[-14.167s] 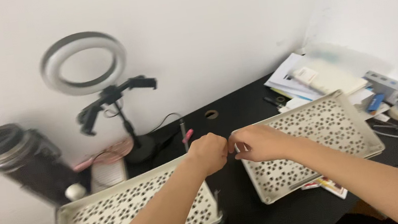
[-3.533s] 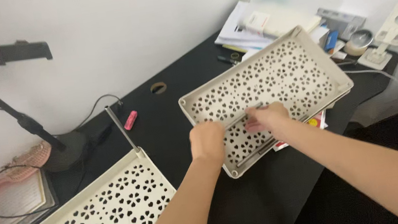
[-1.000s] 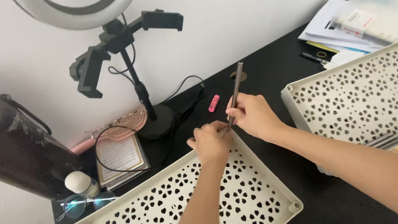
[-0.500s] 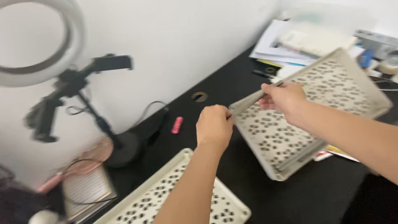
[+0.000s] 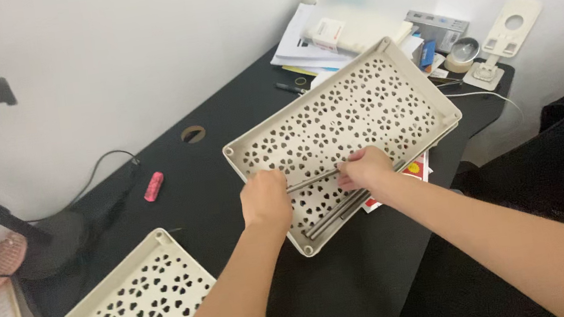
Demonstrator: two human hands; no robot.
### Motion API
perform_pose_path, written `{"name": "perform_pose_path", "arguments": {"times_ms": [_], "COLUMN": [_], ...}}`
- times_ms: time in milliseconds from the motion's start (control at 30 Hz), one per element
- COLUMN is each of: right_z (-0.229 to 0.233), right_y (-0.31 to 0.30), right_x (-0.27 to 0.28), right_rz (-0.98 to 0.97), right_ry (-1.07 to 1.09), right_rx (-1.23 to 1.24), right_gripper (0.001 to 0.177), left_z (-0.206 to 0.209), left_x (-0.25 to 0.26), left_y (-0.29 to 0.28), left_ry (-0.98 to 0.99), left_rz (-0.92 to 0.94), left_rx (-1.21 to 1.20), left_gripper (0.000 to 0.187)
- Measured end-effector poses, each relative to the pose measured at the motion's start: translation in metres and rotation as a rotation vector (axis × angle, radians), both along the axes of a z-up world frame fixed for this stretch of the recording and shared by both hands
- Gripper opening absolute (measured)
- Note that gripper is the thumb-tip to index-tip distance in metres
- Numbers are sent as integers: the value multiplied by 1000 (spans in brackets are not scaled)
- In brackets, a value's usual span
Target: The person assembles two perforated white trays by inserting metal rods and attaching black plastic clips. They repeatedly insert, remove, and reposition the rods and clips while aligning the trays on a black desk.
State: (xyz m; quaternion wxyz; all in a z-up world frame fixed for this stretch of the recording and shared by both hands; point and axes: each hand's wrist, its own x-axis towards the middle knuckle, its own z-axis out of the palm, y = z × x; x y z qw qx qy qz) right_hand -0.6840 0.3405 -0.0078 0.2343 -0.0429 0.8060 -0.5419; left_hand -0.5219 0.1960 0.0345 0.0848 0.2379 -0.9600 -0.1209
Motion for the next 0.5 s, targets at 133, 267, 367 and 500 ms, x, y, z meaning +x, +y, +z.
{"name": "perform_pose_path", "arguments": {"times_ms": [133,267,367,500], "right_z": [3,20,39,63], "right_y": [-3,1,-2,-19], "right_x": [4,14,26,52], "right_rz": [-32,-51,31,251], "right_ry": [21,168,359,650], "right_rx": [26,259,363,250], "right_gripper": [34,25,18,16], "left_z": [3,12,17,20], "left_x": [-5,6,19,41], "left_y": [14,19,11,-11], "left_ry": [-351,-261,-136,175], "left_rz": [-112,-168,-243,-252], "left_rx": [-230,-171,-181,-131], "left_gripper": [10,30,29,19]}}
